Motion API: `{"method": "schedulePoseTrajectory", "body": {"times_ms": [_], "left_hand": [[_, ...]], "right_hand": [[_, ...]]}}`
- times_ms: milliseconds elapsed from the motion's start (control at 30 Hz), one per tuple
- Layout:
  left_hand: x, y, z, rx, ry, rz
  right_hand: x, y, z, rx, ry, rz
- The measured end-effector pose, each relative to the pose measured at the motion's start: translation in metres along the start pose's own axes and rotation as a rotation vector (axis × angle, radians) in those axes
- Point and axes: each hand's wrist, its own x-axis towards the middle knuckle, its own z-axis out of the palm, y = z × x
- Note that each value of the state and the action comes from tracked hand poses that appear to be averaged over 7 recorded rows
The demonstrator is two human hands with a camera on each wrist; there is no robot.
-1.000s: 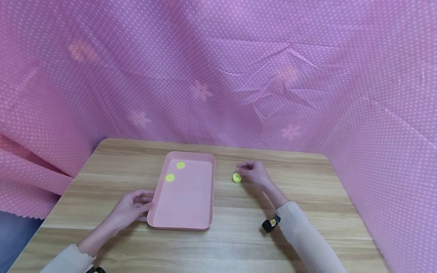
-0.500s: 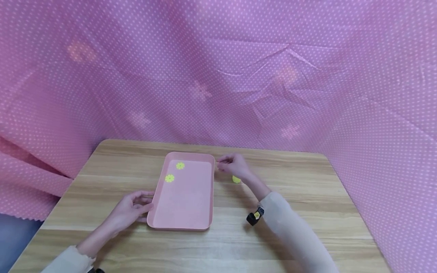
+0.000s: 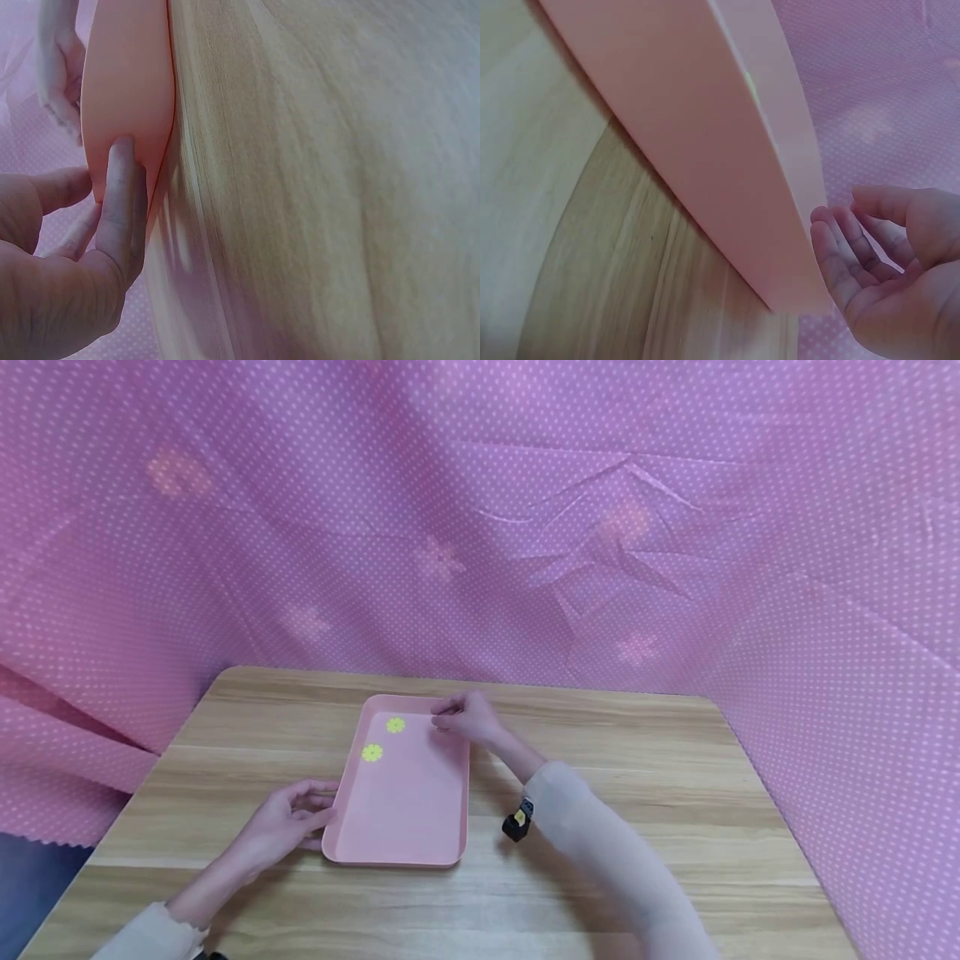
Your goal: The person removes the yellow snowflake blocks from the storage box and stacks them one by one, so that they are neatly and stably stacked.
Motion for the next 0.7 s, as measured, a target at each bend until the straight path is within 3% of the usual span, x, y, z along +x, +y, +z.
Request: {"method": "schedulePoseTrajectory", "body": {"times_ms": [233,367,567,700], "left_hand": [[0.0,0.0,0.0,0.001,-0.009,0.005],[-0.001,0.0,-0.001,-0.003,-0.012,0.005],[-0.001,0.001,0.0,-0.005,-0.013,0.0],[0.0,0.001,0.0,-0.002,-0.013,-0.001]], "right_hand": [[0.015,0.002,0.019,-0.13,-0.016,-0.072],[0.021,0.002,0.03,-0.135,-0.04,-0.067],[0.028,0.001,0.042,-0.278,-0.001,-0.051],[0.032,0.002,0.047,-0.264,-0.014,-0.049]]}}
